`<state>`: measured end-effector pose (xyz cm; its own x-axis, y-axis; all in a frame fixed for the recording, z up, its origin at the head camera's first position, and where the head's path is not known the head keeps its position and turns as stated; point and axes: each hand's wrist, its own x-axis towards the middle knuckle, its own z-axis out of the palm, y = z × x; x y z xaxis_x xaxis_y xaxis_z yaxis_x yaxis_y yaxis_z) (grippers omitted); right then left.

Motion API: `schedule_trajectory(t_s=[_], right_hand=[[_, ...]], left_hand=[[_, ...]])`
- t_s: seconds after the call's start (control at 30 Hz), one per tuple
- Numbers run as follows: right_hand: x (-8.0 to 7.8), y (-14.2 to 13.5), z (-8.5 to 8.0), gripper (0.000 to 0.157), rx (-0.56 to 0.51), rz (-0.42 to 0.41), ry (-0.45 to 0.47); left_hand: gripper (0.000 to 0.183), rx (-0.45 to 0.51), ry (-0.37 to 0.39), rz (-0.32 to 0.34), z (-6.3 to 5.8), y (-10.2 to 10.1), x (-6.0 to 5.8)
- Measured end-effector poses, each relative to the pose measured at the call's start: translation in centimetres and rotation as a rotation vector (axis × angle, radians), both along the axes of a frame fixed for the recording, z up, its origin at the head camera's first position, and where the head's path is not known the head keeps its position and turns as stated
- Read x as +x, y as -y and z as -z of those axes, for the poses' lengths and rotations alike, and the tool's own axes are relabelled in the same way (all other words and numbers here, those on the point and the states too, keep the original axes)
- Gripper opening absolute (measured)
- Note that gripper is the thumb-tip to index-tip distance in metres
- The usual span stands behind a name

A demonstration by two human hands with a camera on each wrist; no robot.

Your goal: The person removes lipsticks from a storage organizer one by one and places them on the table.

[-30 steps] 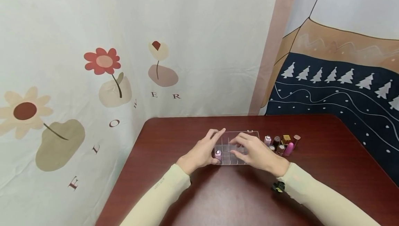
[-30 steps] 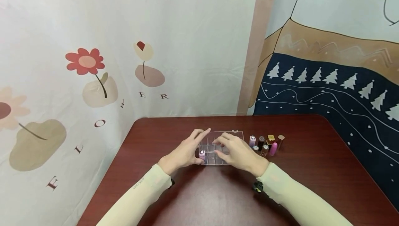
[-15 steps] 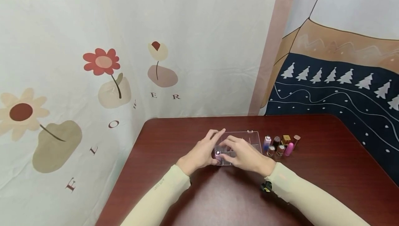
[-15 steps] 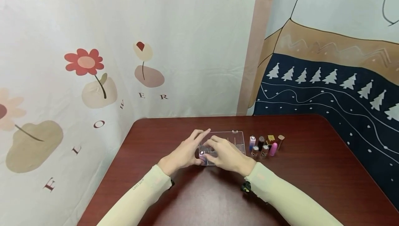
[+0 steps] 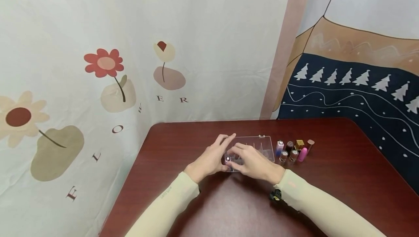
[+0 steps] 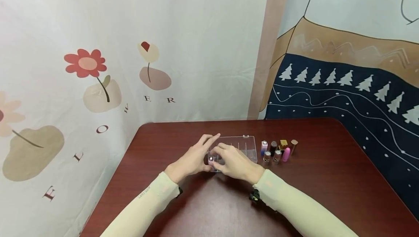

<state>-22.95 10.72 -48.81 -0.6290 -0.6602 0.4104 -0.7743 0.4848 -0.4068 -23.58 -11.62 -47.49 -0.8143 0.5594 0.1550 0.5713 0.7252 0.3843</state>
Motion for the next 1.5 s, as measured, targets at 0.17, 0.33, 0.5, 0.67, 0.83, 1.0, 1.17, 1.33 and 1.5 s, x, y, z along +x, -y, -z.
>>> schedule_trajectory(t_s=[0.17, 0.33, 0.5, 0.67, 0.83, 1.0, 1.17, 1.33, 1.5], right_hand=[[-0.1, 0.2, -0.1, 0.023, -0.002, 0.007, -0.002], [-0.1, 0.4, -0.1, 0.02, -0.015, -0.002, -0.001], [-0.2, 0.5, 0.1, 0.017, -0.021, -0.009, 0.006], [-0.3, 0.6, 0.2, 0.015, -0.034, -0.01, -0.006], [-0.3, 0.7, 0.2, 0.012, -0.056, -0.013, 0.0], [-0.4, 0.6, 0.1, 0.011, -0.065, -0.014, -0.025], [-0.3, 0.4, -0.4, 0.012, -0.094, -0.012, -0.029], [-0.2, 0.1, -0.8, 0.013, -0.128, -0.013, -0.026], [-0.2, -0.2, -1.1, 0.014, -0.152, -0.005, -0.064]], left_hand=[[0.13, 0.002, -0.001, -0.002, -0.1, 0.0, -0.1], [0.129, 0.003, 0.002, -0.004, -0.1, 0.0, 0.0], [0.129, 0.001, 0.002, -0.003, -0.1, 0.0, 0.0], [0.127, 0.004, 0.002, -0.003, -0.2, -0.1, 0.1], [0.127, 0.009, 0.0, -0.006, -0.1, 0.0, 0.1], [0.128, 0.007, 0.001, -0.004, 0.0, 0.0, 0.1], [0.129, 0.005, 0.005, -0.004, 0.0, 0.0, 0.0], [0.128, -0.001, 0.019, -0.01, 0.0, 0.0, -0.1], [0.128, -0.003, 0.026, -0.005, 0.1, 0.0, -0.2]])
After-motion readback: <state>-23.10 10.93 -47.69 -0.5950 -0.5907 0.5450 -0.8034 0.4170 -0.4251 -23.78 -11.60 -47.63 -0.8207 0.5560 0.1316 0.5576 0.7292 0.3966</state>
